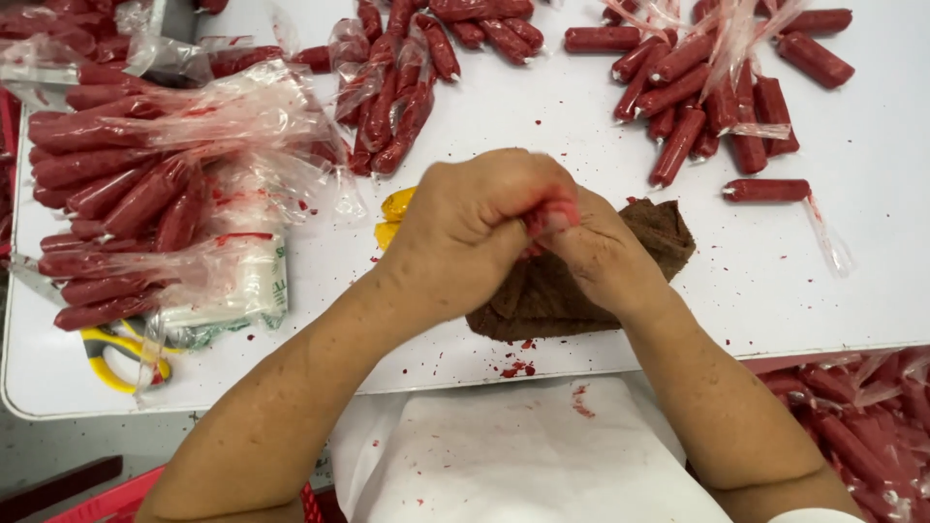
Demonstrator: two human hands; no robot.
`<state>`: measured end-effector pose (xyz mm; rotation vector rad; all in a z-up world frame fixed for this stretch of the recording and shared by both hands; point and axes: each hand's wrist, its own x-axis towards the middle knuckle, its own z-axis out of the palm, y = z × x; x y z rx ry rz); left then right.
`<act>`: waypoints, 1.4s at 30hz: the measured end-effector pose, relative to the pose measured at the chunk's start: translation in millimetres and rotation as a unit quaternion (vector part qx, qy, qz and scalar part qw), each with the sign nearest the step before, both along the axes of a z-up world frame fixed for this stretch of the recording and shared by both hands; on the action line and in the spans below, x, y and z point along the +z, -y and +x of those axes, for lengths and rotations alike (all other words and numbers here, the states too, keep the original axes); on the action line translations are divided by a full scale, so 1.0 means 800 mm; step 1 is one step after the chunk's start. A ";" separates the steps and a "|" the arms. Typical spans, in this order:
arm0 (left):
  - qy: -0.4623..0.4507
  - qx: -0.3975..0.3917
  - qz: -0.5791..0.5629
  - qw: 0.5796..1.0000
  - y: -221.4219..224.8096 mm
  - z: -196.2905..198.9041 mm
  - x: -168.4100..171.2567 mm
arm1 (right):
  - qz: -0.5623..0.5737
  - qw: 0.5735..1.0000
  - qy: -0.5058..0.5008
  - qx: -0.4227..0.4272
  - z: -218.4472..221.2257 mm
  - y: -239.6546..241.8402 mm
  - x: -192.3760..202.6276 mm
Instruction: The person wipes red sausages with a brown cloth on a white table. They handle the sausages one by one, rubbing them with the cloth to clean the surface, and place the cleaned items back on the table among other sausages.
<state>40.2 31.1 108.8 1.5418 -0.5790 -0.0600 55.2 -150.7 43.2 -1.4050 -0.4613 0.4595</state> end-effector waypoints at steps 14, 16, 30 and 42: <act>-0.223 0.092 -0.115 0.964 -0.088 -0.091 -0.032 | -0.231 0.772 0.585 -0.091 -0.019 0.001 0.007; -0.434 0.005 -0.141 0.890 -0.057 -0.105 -0.090 | -0.240 0.761 0.602 -0.026 -0.031 0.003 -0.022; 0.286 0.003 0.238 0.928 -0.045 -0.107 -0.073 | -0.047 0.924 0.169 0.341 -0.039 0.027 0.046; -0.400 0.047 -0.464 0.789 0.063 -0.090 -0.135 | 0.225 0.919 -0.191 -0.263 -0.064 -0.044 -0.036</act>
